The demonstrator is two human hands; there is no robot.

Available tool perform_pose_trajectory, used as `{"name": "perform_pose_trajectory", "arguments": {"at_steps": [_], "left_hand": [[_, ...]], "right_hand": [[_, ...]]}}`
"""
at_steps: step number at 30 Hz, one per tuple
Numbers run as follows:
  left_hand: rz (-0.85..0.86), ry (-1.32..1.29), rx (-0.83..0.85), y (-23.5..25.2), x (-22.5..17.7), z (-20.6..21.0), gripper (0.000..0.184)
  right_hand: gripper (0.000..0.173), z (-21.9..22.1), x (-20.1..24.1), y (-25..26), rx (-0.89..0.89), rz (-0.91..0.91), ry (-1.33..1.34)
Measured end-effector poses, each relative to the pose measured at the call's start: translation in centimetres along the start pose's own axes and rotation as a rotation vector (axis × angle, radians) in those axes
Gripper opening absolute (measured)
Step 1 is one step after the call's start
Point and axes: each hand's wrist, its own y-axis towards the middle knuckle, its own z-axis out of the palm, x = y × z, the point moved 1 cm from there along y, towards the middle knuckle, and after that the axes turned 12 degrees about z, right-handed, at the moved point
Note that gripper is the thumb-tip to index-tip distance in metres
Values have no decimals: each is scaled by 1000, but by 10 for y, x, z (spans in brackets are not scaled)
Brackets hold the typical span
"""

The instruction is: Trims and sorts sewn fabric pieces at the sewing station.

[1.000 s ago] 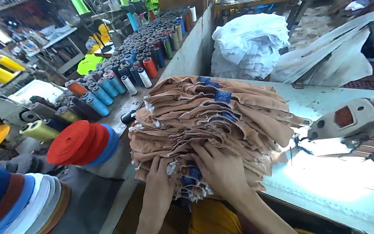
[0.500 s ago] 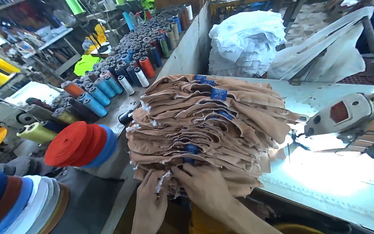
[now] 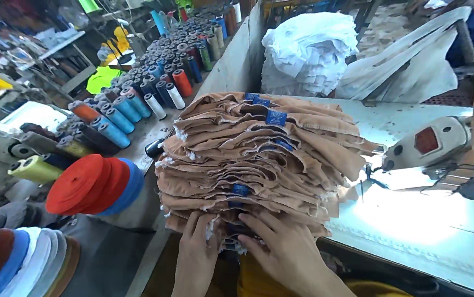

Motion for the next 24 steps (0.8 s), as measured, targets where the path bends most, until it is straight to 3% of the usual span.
{"name": "perform_pose_trajectory", "arguments": {"at_steps": [4,9,14,18,22,24], "left_hand": [[-33,-63,-50,-5,3,-16,23],[-112,-141,-119,-8,-3,-20,20],[-100,-49,-108,8,-13,-3,31],[-42,50,-44,9,-11,-2,19],[-35,52,-36,-4,-10,-15,17],[-49,33,-33,-10,-12,-19,18]], "right_hand": [[24,10,2,10,2,-7,3],[21,6,3,28,-32,46,143],[22,2,5,25,-34,27,145],[23,-3,3,18,5,3,87],[41,-6,7,8,55,-42,1],[34,1,14,4,30,-69,-35]]}}
